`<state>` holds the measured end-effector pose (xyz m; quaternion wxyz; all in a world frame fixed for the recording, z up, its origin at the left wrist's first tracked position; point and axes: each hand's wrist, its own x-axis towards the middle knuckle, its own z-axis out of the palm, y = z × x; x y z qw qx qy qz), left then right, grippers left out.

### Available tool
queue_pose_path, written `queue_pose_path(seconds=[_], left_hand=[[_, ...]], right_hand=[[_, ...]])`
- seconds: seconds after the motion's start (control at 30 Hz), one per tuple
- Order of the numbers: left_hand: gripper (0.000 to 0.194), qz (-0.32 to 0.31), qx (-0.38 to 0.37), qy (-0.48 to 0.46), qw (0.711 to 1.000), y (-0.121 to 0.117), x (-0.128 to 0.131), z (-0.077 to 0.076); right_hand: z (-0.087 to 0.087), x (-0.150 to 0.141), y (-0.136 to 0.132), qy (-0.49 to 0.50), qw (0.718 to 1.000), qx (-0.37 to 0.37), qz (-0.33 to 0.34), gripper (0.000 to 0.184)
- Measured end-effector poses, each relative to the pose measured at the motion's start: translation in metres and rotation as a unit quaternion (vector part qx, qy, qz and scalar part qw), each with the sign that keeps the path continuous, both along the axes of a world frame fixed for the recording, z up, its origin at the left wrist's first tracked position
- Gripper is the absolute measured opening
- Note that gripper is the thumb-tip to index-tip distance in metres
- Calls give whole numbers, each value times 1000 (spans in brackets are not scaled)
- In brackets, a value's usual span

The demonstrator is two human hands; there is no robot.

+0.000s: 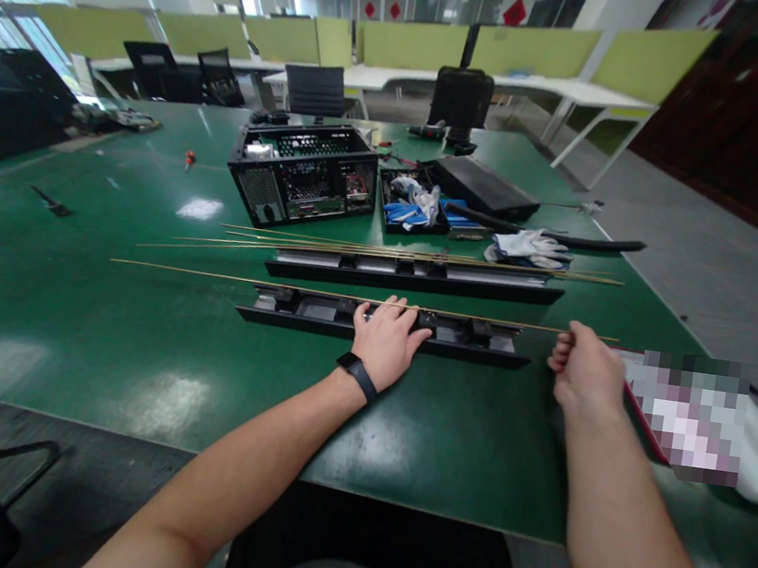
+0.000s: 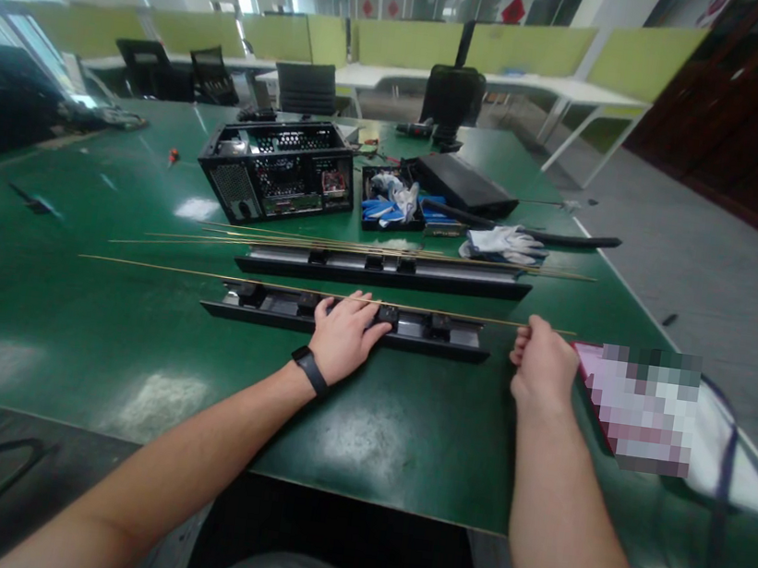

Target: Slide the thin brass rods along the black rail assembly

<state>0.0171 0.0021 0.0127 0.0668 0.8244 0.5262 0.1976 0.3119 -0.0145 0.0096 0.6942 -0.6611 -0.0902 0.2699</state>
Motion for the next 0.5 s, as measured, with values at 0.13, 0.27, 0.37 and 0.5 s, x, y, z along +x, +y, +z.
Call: queue_pose_path(seconds=[0.13, 0.27, 0.37, 0.5], left_hand=[[39, -4, 2, -2, 1000, -3, -3, -1], [38, -9, 19, -21, 1000, -9, -2, -6], [39, -16, 38, -37, 998, -14, 1, -12], [49, -31, 42, -49, 997, -19, 3, -16]], right_hand=[[4, -4, -1, 5, 1000, 2, -4, 28], [7, -6, -1, 10, 1000, -2, -7, 29], [8, -7, -2, 9, 1000, -5, -8, 29], [8, -7, -2, 7, 1000, -1, -9, 30]])
